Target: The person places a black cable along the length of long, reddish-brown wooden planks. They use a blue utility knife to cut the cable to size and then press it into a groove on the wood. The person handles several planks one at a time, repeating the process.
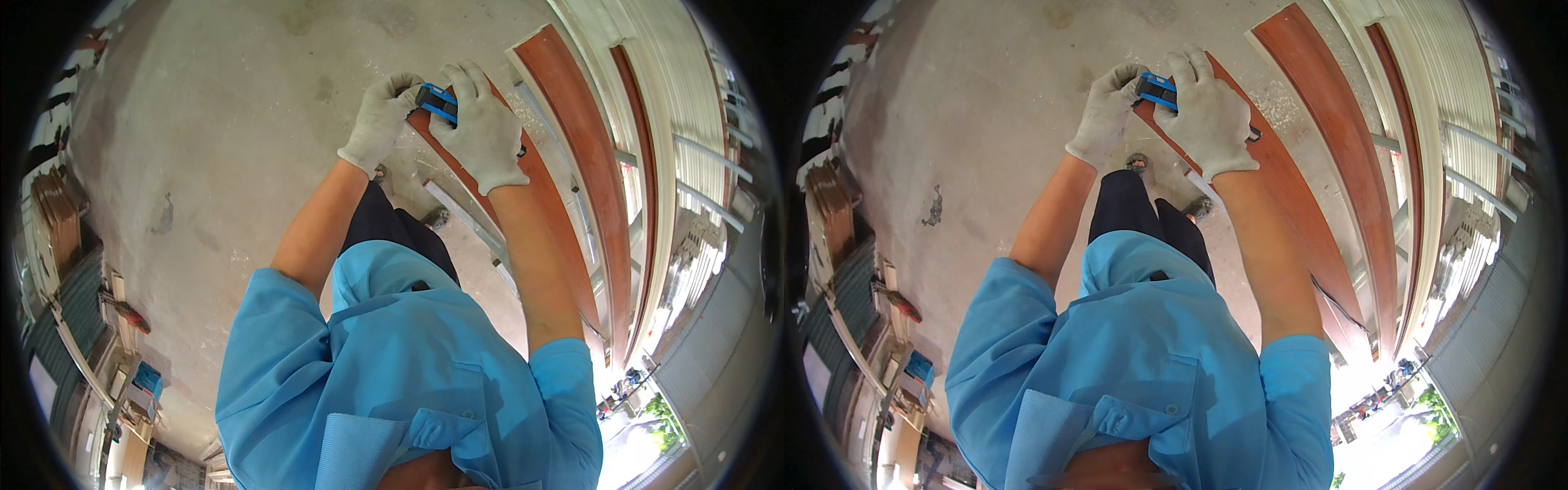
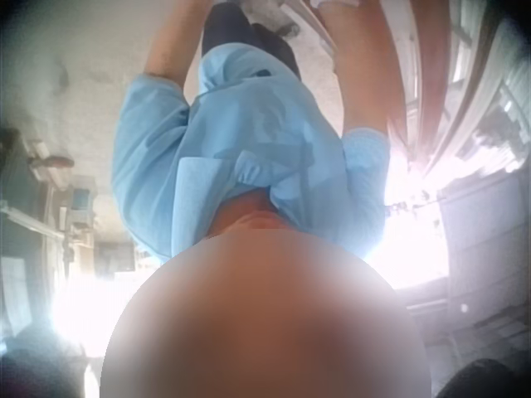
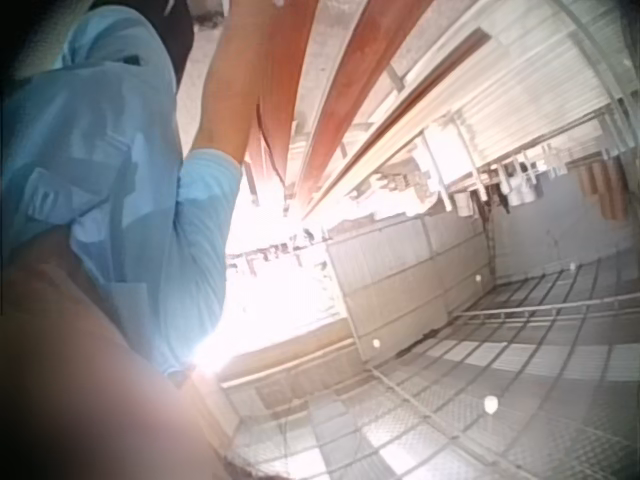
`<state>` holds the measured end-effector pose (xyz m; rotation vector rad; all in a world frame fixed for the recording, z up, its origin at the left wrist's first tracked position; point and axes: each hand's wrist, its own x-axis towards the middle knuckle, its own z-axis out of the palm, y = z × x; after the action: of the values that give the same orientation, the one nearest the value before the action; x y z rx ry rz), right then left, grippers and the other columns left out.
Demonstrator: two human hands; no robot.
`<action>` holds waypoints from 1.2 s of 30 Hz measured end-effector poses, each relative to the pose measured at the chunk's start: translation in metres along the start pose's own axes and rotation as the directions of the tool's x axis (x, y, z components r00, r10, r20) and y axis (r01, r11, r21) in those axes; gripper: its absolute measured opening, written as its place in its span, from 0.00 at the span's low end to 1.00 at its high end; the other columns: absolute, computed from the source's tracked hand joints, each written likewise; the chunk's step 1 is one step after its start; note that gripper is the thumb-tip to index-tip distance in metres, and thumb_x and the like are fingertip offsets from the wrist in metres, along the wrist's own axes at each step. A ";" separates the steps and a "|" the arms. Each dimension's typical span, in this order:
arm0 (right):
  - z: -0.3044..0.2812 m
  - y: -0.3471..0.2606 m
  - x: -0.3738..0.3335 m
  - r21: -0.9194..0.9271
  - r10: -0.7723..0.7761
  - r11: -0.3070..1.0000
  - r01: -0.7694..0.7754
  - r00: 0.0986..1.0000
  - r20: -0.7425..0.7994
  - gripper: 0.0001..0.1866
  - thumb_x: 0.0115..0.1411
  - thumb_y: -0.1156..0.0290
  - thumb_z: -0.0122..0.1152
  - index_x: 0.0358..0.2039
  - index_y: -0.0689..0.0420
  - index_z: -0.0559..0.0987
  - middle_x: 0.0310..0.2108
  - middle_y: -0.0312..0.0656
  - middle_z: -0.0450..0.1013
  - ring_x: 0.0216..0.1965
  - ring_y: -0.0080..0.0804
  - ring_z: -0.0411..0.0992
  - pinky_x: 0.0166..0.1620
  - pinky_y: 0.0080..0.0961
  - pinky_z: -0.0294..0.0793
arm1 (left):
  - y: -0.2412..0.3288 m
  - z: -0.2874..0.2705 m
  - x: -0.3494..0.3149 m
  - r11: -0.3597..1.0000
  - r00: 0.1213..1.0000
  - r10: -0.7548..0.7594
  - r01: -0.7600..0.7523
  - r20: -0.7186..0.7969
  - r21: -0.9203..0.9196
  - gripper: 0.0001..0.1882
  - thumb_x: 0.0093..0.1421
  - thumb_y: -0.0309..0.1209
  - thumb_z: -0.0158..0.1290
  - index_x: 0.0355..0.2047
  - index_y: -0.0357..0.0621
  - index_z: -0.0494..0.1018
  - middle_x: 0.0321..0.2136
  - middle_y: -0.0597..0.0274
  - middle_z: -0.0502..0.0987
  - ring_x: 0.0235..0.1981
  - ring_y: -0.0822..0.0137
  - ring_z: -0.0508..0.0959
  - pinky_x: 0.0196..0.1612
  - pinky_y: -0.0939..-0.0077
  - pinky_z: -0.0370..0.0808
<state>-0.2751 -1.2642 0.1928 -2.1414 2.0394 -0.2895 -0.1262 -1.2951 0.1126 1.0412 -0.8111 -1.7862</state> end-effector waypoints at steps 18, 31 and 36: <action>-0.039 0.062 -0.159 0.070 0.412 0.909 -0.411 0.911 0.003 0.30 0.52 0.63 0.70 0.56 0.50 0.73 0.58 0.43 0.68 0.51 0.45 0.76 0.49 0.41 0.80 | 0.006 -0.004 0.008 0.998 0.999 -0.039 0.039 -0.003 0.051 0.12 0.64 0.35 0.63 0.40 0.38 0.79 0.31 0.70 0.79 0.33 0.76 0.76 0.39 0.79 0.73; -0.049 0.019 -0.168 0.319 0.321 0.884 -0.341 0.940 0.115 0.25 0.66 0.54 0.60 0.59 0.50 0.73 0.47 0.49 0.77 0.43 0.53 0.79 0.44 0.45 0.78 | 0.068 0.003 0.077 0.830 0.878 -0.058 -0.221 0.475 0.511 0.26 0.69 0.48 0.55 0.59 0.44 0.74 0.47 0.62 0.79 0.48 0.68 0.78 0.53 0.70 0.75; -0.021 -0.010 -0.134 0.306 0.435 0.841 -0.446 0.894 0.109 0.22 0.65 0.55 0.61 0.55 0.53 0.73 0.47 0.48 0.78 0.45 0.51 0.78 0.46 0.44 0.77 | 0.072 0.064 0.114 0.479 0.782 -0.127 -0.490 0.610 0.728 0.32 0.62 0.49 0.61 0.59 0.38 0.73 0.50 0.50 0.79 0.50 0.59 0.79 0.55 0.66 0.75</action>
<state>-0.2772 -1.1298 0.2123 -1.4267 2.2069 -0.4751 -0.1859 -1.4217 0.1648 0.8661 -2.3459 -1.4402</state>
